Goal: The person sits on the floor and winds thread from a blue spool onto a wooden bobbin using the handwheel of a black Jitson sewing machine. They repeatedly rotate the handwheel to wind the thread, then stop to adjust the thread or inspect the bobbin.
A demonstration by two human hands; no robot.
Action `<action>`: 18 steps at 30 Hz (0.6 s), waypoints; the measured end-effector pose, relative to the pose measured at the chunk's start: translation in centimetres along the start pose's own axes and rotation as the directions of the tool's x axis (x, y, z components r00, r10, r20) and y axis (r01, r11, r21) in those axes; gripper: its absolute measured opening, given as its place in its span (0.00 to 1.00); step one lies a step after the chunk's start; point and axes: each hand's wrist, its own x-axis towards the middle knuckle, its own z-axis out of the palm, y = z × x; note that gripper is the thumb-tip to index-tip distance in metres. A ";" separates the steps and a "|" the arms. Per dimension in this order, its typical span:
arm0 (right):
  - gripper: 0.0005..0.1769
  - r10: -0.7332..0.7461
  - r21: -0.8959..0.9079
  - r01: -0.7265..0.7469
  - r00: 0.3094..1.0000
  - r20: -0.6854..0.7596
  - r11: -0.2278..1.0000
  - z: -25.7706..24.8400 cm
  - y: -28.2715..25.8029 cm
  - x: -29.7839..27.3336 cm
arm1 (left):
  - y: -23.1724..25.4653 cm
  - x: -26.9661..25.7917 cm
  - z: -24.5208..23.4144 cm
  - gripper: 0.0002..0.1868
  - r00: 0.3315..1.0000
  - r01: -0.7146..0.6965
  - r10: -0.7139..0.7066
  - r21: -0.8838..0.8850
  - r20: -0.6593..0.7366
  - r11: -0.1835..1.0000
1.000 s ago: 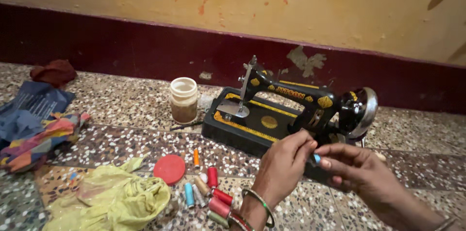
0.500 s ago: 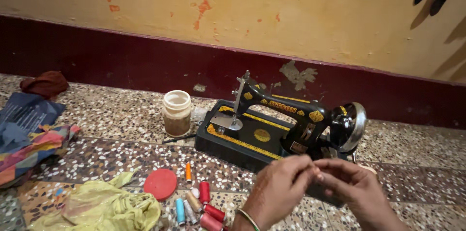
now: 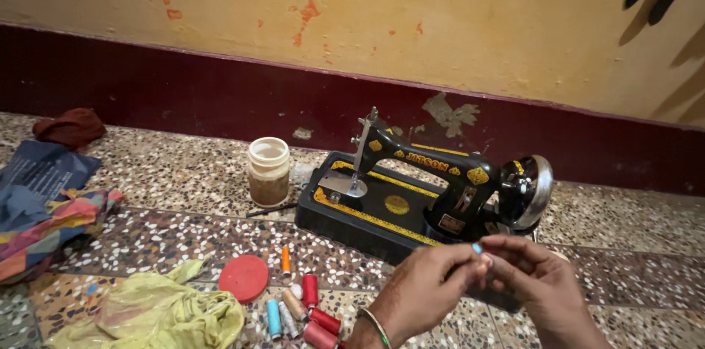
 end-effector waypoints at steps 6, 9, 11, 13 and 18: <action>0.14 0.059 -0.110 -0.051 0.996 0.067 0.993 0.0 0.4 -0.9 | -0.8 1.1 -0.3 0.13 0.947 -0.080 0.113 0.120 -0.301 0.990; 0.16 0.011 0.007 -0.011 1.000 -0.029 1.000 -0.1 -0.1 0.1 | -1.1 1.0 0.4 0.12 0.980 0.156 -0.140 0.110 -0.139 0.982; 0.18 0.053 0.031 -0.051 0.995 -0.082 0.998 -0.3 -0.7 0.6 | -1.0 0.5 0.5 0.13 0.995 0.092 -0.089 0.068 -0.051 0.993; 0.18 0.061 -0.011 -0.062 0.995 -0.073 0.998 -0.2 -0.9 0.4 | -0.5 0.3 0.4 0.14 0.997 0.070 -0.068 0.050 -0.041 0.996; 0.16 0.089 -0.329 -0.070 0.995 0.042 0.942 0.3 -1.1 -0.7 | -0.2 1.1 -0.4 0.14 0.982 0.064 -0.060 0.019 -0.177 0.998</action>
